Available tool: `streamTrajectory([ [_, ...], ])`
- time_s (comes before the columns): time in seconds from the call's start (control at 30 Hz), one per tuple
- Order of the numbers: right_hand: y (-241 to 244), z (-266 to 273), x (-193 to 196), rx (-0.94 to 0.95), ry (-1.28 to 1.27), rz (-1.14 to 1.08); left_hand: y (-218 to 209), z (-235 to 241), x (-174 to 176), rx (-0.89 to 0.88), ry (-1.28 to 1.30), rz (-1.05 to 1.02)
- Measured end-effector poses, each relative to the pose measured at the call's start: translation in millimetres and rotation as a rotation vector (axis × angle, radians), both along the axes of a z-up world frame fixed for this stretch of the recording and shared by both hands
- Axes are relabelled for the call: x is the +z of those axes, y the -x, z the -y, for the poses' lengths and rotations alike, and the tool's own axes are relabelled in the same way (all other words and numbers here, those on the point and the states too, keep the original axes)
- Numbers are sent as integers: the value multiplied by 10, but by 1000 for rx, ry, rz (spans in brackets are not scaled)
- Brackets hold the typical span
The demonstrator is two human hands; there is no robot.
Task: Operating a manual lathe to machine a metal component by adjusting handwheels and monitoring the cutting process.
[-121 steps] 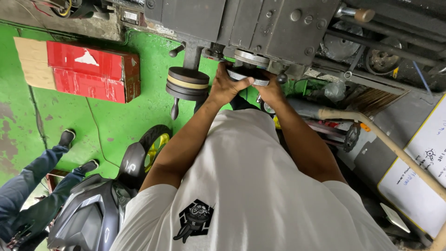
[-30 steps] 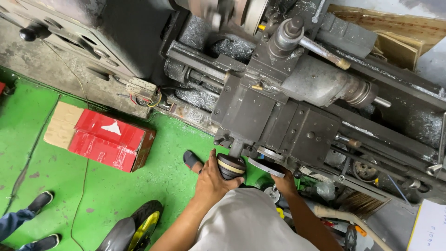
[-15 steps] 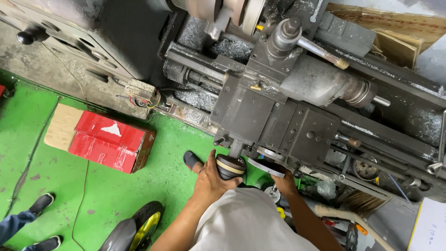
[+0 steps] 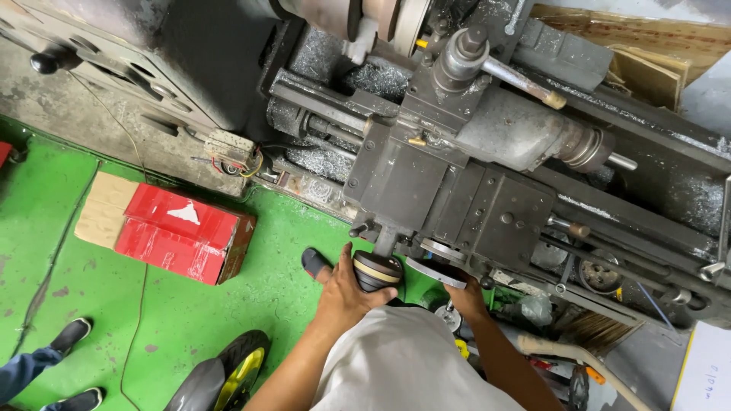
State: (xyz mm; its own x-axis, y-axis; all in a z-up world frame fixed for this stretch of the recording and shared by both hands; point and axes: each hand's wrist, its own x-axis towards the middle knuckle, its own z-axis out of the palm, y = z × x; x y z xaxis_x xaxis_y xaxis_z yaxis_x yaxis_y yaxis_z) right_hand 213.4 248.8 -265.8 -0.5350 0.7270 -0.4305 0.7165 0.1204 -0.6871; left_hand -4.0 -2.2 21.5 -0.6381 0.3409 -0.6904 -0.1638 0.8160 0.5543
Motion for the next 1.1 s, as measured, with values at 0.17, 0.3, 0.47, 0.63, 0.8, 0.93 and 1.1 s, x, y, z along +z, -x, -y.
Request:
streamTrajectory([
  [0.17, 330, 249, 950, -22, 22, 147, 196, 235, -312, 54, -164, 205],
  [0.3, 137, 14, 524, -26, 66, 201, -89, 457, -1798, 407, -861, 657],
  [0.47, 144, 38, 445, 38, 93, 323, -292, 153, -1448, 546, -1210, 1129],
  [0.63, 2, 191, 478, 122, -204, -173, -195, 116, -799, 400, -747, 522],
  [0.8, -119, -95, -277, 737, -922, -123, -170, 162, -134, 302, -233, -207],
  [0.93, -251, 84, -504, 395, -717, -190, 7, 433, -843, 905, -672, -421],
  [1.1, 30, -23, 46, 62, 110, 342, -149, 681, -2661, 770, -430, -32],
])
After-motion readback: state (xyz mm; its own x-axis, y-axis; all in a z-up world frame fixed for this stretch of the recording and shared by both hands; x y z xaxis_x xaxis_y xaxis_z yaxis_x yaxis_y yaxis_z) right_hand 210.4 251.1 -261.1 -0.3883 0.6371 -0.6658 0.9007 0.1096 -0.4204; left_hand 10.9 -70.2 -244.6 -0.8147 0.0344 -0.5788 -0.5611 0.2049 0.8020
